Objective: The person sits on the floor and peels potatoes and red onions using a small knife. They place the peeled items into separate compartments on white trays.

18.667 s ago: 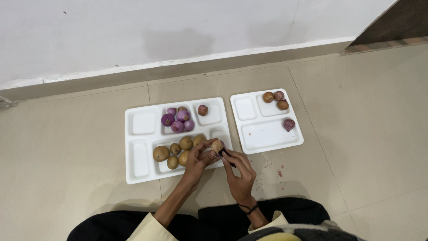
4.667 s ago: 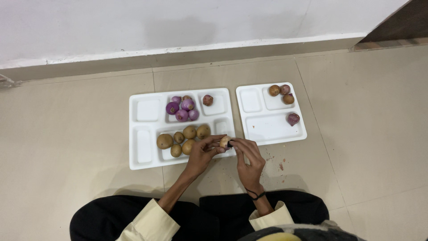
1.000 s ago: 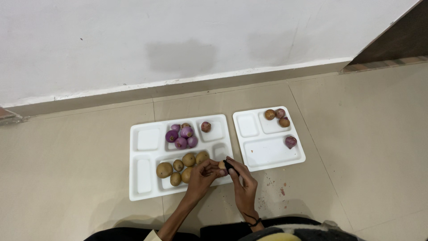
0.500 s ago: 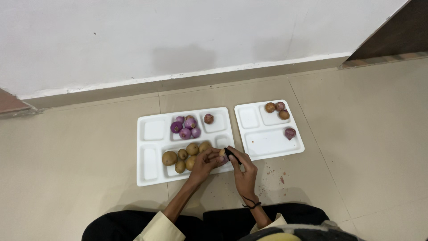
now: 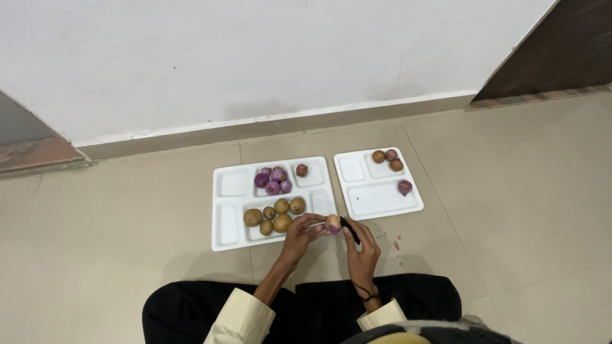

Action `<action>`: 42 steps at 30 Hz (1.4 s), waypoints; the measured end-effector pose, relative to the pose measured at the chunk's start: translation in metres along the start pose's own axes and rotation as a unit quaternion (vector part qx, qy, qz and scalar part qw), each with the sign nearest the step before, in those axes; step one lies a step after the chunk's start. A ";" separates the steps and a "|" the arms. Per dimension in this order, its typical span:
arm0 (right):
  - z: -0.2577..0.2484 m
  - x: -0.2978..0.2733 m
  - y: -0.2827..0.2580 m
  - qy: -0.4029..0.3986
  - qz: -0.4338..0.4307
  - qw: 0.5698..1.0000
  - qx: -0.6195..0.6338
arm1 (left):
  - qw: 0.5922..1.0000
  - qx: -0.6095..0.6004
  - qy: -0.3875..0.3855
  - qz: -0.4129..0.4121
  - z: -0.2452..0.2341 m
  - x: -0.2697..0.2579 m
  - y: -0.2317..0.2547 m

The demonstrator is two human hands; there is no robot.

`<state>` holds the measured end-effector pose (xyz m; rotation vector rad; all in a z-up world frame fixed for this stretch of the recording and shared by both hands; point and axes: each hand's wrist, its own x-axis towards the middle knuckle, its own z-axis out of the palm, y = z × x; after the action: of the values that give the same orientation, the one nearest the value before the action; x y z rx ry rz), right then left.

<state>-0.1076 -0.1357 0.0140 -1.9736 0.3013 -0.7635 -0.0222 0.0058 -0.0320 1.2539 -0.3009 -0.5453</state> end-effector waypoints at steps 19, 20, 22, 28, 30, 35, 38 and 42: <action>-0.005 0.080 -0.035 -0.036 0.001 0.999 0.025 | 0.986 -0.156 -0.040 -0.037 -0.001 0.032 0.080; -0.003 0.081 -0.034 -0.038 -0.007 0.999 0.009 | 0.987 -0.149 -0.035 -0.044 -0.001 0.036 0.082; 0.004 0.086 -0.031 -0.040 -0.026 0.999 -0.021 | 0.987 -0.152 -0.045 -0.035 -0.003 0.045 0.083; 0.022 0.086 -0.006 -0.073 -0.060 0.995 -0.025 | 0.977 -0.198 -0.060 -0.046 -0.017 0.052 0.049; 0.032 0.082 0.002 -0.093 -0.090 0.991 -0.021 | 0.973 -0.217 -0.045 -0.071 -0.022 0.057 0.044; 0.033 0.077 0.026 -0.116 -0.102 0.988 -0.022 | 0.974 -0.205 -0.046 -0.081 -0.014 0.063 0.034; 0.027 0.085 0.038 -0.093 -0.043 0.994 -0.030 | 0.984 -0.155 -0.051 -0.071 -0.008 0.063 0.032; 0.034 0.077 0.036 -0.113 -0.083 0.990 -0.029 | 0.993 -0.101 -0.029 -0.058 -0.010 0.069 0.032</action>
<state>-0.0236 -0.1688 0.0011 -2.1365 0.0239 -0.6338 0.0478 -0.0172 -0.0095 1.0650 -0.2165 -0.6946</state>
